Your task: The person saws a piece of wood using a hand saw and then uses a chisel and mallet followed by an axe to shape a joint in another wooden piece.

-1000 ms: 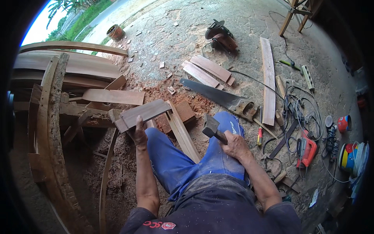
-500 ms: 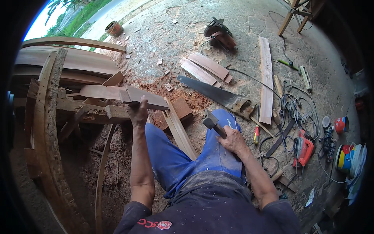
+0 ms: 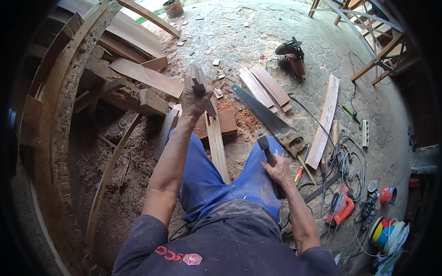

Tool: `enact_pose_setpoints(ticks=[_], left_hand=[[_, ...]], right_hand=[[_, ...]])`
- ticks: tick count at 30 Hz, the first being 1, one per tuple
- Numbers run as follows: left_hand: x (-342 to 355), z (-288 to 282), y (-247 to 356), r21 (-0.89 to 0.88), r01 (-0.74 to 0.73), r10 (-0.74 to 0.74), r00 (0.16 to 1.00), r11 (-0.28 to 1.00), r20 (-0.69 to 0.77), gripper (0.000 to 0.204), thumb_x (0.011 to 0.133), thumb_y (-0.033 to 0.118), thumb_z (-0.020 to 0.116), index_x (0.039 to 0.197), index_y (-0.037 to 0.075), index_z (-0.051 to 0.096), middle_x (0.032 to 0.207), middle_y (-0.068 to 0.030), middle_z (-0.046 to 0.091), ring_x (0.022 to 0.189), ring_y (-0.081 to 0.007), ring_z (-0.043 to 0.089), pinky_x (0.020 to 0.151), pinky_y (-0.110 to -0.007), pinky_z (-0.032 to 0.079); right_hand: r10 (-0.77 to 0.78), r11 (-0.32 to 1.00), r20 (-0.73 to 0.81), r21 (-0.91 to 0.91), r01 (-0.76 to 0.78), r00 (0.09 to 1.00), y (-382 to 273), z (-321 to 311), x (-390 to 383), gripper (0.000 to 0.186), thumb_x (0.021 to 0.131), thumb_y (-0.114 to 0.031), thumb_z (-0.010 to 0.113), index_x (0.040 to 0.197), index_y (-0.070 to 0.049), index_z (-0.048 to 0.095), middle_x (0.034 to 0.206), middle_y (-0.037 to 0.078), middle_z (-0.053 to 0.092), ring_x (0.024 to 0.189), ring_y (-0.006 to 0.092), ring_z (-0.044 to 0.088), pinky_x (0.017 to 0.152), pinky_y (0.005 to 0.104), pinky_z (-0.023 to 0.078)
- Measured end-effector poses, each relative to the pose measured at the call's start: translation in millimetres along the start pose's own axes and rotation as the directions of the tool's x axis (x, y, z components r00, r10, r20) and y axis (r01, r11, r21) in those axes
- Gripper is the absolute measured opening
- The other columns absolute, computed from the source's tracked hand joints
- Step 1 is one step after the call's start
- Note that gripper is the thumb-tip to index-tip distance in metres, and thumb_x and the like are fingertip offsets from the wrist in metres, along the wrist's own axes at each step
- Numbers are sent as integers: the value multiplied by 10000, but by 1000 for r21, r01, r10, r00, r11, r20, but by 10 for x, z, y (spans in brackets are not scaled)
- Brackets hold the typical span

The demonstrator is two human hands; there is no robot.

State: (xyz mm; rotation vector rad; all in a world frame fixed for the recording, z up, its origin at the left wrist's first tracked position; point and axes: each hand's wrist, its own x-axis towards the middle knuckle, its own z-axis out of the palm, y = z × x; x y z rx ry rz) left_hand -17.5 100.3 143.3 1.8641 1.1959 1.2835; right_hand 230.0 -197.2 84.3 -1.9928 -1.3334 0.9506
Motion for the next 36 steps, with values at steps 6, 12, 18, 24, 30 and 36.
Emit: enact_pose_setpoints(ticks=[6,12,18,24,30,36], left_hand=[[-52,-18,11,179,-108,103,994,978,39,578,792,111,770,1275,58,457,1085,-91,560,981,-234,596,869,-376,518],[-47,189,186,-69,-87,89,995,994,37,527,834,99,726,1274,42,441,1109,-73,545,990,-207,568,904,-364,503],[-41,181,-287,-193,-46,62,995,980,76,501,845,-35,735,1298,58,540,1247,-50,673,1167,-159,643,982,-325,524],[-94,104,-134,-377,187,-146,980,907,134,274,836,10,800,1081,51,684,1047,-39,774,956,-136,718,867,-307,549],[-36,217,-300,-188,161,-148,986,969,82,285,854,-20,774,1101,57,656,1047,-37,741,977,-117,689,876,-300,543],[-79,-16,-376,-215,260,-229,961,941,157,717,952,87,702,1567,26,338,1383,-132,587,1173,-224,608,996,-367,510]], right_hand=[[-11,940,144,340,-39,990,-476,-106,177,412,867,-269,773,1100,2,570,889,118,664,725,202,639,705,394,534],[-464,885,-67,-83,459,883,-1514,-499,525,434,916,-213,716,1235,-8,505,938,238,654,777,366,690,702,456,551],[-778,622,-98,-259,739,620,-2735,-732,676,352,923,-124,638,1227,-23,492,923,251,687,871,461,696,734,546,547],[-413,627,329,-574,527,849,-3032,-553,1152,221,906,-47,566,1105,-4,479,950,261,705,959,416,711,810,526,550],[-494,776,137,-378,506,859,-2488,-752,843,343,881,-104,618,1171,-23,454,1001,253,698,983,436,701,820,516,573],[-100,981,-73,-172,87,992,-619,-392,-89,562,898,-253,650,1344,-8,412,1117,300,667,1033,488,665,869,540,555]])
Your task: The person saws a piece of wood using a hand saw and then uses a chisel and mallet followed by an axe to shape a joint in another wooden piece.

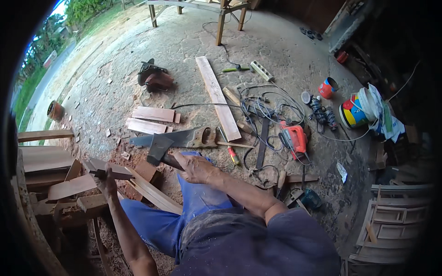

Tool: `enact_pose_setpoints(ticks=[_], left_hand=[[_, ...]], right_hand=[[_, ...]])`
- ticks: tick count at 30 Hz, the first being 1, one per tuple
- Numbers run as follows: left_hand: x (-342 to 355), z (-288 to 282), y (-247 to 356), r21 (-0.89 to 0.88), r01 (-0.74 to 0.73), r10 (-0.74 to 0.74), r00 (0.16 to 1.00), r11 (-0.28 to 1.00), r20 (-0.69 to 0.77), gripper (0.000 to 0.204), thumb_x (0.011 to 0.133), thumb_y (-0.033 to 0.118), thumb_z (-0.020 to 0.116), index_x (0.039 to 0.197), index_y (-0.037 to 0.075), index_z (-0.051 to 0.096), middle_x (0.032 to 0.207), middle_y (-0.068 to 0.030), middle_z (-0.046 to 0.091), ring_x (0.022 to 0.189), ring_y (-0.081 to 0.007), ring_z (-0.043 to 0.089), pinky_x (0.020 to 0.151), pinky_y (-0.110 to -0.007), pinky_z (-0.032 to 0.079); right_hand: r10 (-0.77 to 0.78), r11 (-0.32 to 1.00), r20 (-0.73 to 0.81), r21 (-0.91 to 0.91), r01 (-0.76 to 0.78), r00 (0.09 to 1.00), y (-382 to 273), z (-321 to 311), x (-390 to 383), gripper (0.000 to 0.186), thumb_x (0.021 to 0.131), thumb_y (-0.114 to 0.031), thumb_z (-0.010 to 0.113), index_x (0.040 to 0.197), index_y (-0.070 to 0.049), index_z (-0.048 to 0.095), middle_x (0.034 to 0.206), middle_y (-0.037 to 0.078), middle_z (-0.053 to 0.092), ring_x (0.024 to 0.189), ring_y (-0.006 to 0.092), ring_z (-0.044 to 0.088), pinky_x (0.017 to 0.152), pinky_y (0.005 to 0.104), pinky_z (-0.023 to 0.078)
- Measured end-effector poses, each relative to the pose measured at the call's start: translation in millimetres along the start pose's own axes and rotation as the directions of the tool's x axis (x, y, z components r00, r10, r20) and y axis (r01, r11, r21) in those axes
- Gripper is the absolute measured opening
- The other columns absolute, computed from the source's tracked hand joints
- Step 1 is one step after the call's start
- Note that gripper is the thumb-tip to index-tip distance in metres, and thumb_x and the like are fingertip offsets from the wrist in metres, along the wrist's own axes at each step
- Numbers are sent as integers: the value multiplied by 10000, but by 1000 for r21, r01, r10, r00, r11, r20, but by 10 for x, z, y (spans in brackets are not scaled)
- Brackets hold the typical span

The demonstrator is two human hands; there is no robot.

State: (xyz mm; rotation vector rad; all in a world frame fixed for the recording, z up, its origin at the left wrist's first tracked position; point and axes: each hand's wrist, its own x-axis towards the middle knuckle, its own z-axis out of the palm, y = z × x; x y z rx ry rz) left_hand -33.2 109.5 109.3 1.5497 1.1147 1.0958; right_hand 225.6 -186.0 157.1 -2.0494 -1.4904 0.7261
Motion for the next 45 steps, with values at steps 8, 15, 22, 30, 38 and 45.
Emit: enact_pose_setpoints(ticks=[8,15,22,30,38,45], left_hand=[[-13,-462,-279,74,50,-37,985,996,-167,495,921,275,782,1281,-37,646,1112,-107,713,907,-207,684,789,-387,569],[-601,-128,402,630,-332,433,902,702,-6,618,976,336,703,1375,-100,525,1386,-261,596,1202,-308,636,986,-426,525],[-510,191,689,-66,70,-79,987,995,-141,500,1003,316,641,1353,-39,603,1247,-256,654,1054,-352,689,865,-447,623],[-377,-38,99,-568,273,-303,952,776,43,574,978,332,677,1369,-61,529,1295,-254,630,1153,-387,655,1030,-469,552],[21,-964,-275,-833,88,-518,817,547,-254,639,1048,553,463,1493,95,476,1438,-171,586,1239,-419,605,1019,-618,520],[-1029,-1493,-694,-869,-63,-697,570,490,-435,701,1060,589,376,1520,61,423,1508,-178,513,1383,-384,499,1145,-601,428]], right_hand=[[500,854,18,-172,-490,866,1681,615,-1690,438,905,-227,674,1219,-37,434,1004,267,699,936,492,688,788,565,559],[655,755,160,-98,-648,738,1639,1094,-1798,566,935,-182,586,1465,-138,393,1327,214,588,1169,446,619,984,581,483],[685,726,-351,258,-637,639,1820,1531,-1762,392,898,-195,690,1264,-62,646,1219,187,633,1168,371,614,998,474,489],[982,136,-151,982,-130,-110,2227,890,-2896,389,1039,-262,607,1371,-156,432,826,46,618,575,148,600,507,322,495],[925,-354,376,801,482,54,2970,1558,-3576,890,918,-787,496,1235,40,580,1193,128,694,1028,248,721,761,311,613],[984,-166,176,946,277,-11,1916,973,-2951,592,984,-576,565,1381,-143,492,1282,149,608,1174,218,630,845,313,596]])
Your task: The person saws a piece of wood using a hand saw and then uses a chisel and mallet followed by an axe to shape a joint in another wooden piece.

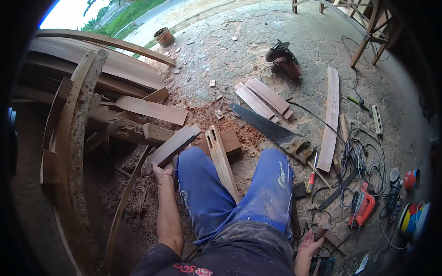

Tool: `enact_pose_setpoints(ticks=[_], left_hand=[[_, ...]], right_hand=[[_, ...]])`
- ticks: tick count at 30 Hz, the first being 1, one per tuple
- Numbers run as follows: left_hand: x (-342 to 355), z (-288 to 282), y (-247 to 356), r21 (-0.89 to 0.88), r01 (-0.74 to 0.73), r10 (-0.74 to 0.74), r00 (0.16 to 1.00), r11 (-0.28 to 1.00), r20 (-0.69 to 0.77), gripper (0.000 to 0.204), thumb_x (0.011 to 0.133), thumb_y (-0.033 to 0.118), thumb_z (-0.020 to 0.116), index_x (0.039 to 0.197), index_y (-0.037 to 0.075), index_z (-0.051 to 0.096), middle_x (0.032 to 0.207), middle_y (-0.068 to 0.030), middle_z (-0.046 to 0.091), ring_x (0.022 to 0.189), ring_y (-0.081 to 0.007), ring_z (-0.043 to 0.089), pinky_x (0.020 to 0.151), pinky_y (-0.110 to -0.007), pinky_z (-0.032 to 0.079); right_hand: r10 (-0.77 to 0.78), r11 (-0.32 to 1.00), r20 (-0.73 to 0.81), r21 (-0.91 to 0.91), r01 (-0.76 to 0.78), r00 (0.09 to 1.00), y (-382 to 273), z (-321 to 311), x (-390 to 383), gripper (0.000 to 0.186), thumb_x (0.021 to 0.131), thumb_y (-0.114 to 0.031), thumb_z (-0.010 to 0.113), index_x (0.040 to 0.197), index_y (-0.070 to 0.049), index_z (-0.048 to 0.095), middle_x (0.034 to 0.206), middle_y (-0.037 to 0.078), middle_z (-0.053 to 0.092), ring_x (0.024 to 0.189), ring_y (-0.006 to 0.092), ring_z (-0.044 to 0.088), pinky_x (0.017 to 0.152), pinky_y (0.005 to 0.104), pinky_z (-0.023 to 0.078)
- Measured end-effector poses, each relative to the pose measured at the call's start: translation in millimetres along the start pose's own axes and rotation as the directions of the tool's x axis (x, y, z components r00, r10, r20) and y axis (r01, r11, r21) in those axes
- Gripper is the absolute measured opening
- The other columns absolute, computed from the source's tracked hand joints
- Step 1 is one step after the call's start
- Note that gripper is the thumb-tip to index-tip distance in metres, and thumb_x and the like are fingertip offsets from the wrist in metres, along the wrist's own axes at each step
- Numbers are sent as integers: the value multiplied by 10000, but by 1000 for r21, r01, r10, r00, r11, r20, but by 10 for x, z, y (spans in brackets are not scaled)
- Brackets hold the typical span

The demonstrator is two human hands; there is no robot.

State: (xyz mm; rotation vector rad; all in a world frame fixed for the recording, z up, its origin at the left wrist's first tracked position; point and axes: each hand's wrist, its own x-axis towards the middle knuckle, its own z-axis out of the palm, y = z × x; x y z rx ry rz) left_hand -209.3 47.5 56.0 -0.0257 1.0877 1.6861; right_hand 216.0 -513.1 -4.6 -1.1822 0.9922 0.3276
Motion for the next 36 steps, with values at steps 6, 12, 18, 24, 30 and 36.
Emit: enact_pose_setpoints(ticks=[6,12,18,24,30,36], left_hand=[[-351,-1018,-649,-176,72,-91,991,982,-102,614,1077,498,416,1452,16,484,1467,-191,550,1368,-365,522,1179,-566,403],[-625,-1910,-706,319,296,-358,920,900,158,635,1060,549,472,1441,43,528,1275,-121,663,1108,-268,655,965,-384,538],[-453,-1852,595,804,-89,-53,988,588,147,337,1068,343,564,1183,36,639,789,-55,668,658,-138,620,638,-294,530],[-1638,531,-96,733,-585,182,809,346,560,690,1014,249,674,1541,-27,324,1387,-219,561,1260,-282,570,1068,-341,461],[-1458,-77,-1599,880,-332,-371,907,-340,199,1384,740,443,844,1611,54,-158,1380,-363,547,1220,-491,605,1049,-506,497],[-1570,-205,-1934,884,-346,-228,931,-313,284,1282,740,247,763,1621,85,-154,1215,-331,608,1034,-489,662,909,-544,548]], right_hand=[[-203,873,450,-319,368,870,-301,593,-1048,607,916,-180,658,1462,-194,393,1124,72,565,862,185,614,670,318,566],[-149,633,862,-293,716,484,-356,1843,-2225,873,872,-61,647,1605,-180,189,1183,130,537,662,134,584,503,267,520],[262,521,923,-380,765,281,374,2721,-1988,452,879,-118,717,1266,-26,502,833,38,609,566,112,583,483,272,517],[363,636,888,-456,623,281,1607,3126,-1913,336,892,-145,716,1140,-36,517,736,37,586,563,119,589,498,278,516],[357,692,896,-443,570,263,1961,3012,-1825,262,882,-145,699,1023,-69,491,735,33,574,563,125,596,512,285,534],[363,699,882,-471,538,300,1910,3079,-1690,256,877,-126,694,1010,-79,480,738,31,573,554,123,595,497,286,531]])
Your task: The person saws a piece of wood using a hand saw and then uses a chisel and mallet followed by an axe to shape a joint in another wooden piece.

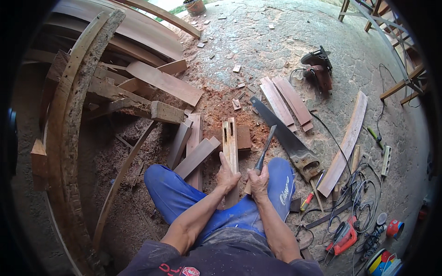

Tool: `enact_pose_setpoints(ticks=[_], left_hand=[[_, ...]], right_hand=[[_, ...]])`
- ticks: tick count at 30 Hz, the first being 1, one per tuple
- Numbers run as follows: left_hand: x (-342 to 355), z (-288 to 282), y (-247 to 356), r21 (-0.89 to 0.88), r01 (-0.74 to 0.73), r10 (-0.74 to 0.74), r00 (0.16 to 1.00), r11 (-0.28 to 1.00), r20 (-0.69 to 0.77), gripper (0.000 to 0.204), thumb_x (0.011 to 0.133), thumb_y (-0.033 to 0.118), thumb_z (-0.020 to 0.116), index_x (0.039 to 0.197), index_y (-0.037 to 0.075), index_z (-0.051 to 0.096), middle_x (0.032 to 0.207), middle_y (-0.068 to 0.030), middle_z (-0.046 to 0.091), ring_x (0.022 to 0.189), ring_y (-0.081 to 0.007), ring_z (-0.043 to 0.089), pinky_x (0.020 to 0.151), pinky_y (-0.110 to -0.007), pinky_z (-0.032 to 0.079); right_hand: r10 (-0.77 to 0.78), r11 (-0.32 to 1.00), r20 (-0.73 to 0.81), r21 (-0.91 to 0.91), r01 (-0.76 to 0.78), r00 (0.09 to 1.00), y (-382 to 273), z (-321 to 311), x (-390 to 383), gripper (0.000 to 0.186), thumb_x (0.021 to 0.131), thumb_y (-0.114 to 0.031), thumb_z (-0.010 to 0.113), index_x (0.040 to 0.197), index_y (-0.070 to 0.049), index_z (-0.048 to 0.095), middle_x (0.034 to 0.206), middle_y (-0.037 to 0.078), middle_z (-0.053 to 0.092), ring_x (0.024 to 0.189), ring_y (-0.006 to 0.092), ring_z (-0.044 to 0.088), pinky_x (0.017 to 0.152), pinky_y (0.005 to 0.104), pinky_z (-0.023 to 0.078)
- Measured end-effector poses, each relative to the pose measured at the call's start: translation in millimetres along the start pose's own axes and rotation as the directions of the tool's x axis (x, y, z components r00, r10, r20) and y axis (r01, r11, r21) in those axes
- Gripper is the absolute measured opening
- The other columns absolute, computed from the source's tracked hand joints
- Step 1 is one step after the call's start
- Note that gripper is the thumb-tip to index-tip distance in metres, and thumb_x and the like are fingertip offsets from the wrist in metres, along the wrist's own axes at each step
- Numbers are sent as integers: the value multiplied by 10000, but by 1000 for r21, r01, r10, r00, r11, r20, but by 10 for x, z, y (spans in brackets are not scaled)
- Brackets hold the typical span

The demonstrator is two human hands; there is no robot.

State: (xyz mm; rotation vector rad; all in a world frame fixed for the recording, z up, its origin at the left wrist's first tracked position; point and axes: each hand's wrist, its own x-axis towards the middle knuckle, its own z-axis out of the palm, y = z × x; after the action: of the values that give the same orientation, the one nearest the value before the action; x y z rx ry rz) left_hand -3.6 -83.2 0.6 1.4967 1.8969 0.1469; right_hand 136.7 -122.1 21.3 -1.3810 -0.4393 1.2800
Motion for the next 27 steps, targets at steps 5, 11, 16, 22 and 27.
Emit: enact_pose_setpoints(ticks=[5,11,16,22,27], left_hand=[[-55,185,206,-77,-74,76,997,994,25,1283,777,328,802,1623,60,-125,1261,-347,580,1111,-494,626,959,-550,513],[384,-460,-367,159,-114,154,949,981,-274,1135,841,639,716,1634,39,170,1620,-241,310,1523,-410,244,1251,-532,190],[689,-1036,-1232,659,-126,222,973,741,-63,1191,720,398,870,1646,106,181,1582,-213,349,1389,-446,402,1191,-571,312],[561,-1139,-1015,394,-107,142,988,913,-60,924,724,155,772,1545,44,361,1338,-242,547,1177,-460,567,1060,-509,482],[200,-799,-755,316,-218,224,974,923,17,914,737,142,749,1548,41,339,1281,-266,572,1179,-468,568,1052,-517,476]], right_hand=[[5,993,47,-117,0,999,78,-52,79,290,860,-107,700,1047,-65,481,765,30,567,603,117,589,556,279,528],[2,990,139,141,-22,990,-226,33,-116,548,858,-128,708,1339,-36,462,916,65,597,635,118,579,579,277,541],[142,985,252,-135,-111,957,-491,56,-428,758,865,-201,729,1508,-39,362,1035,84,639,874,201,651,808,358,576],[-262,632,475,-573,521,840,-725,32,-705,776,816,-169,693,1506,-5,377,1262,229,629,1184,412,622,1041,477,486],[-106,592,442,-691,414,890,-877,163,-750,728,826,-142,623,1498,6,386,1291,293,598,1182,475,603,1037,501,492]])
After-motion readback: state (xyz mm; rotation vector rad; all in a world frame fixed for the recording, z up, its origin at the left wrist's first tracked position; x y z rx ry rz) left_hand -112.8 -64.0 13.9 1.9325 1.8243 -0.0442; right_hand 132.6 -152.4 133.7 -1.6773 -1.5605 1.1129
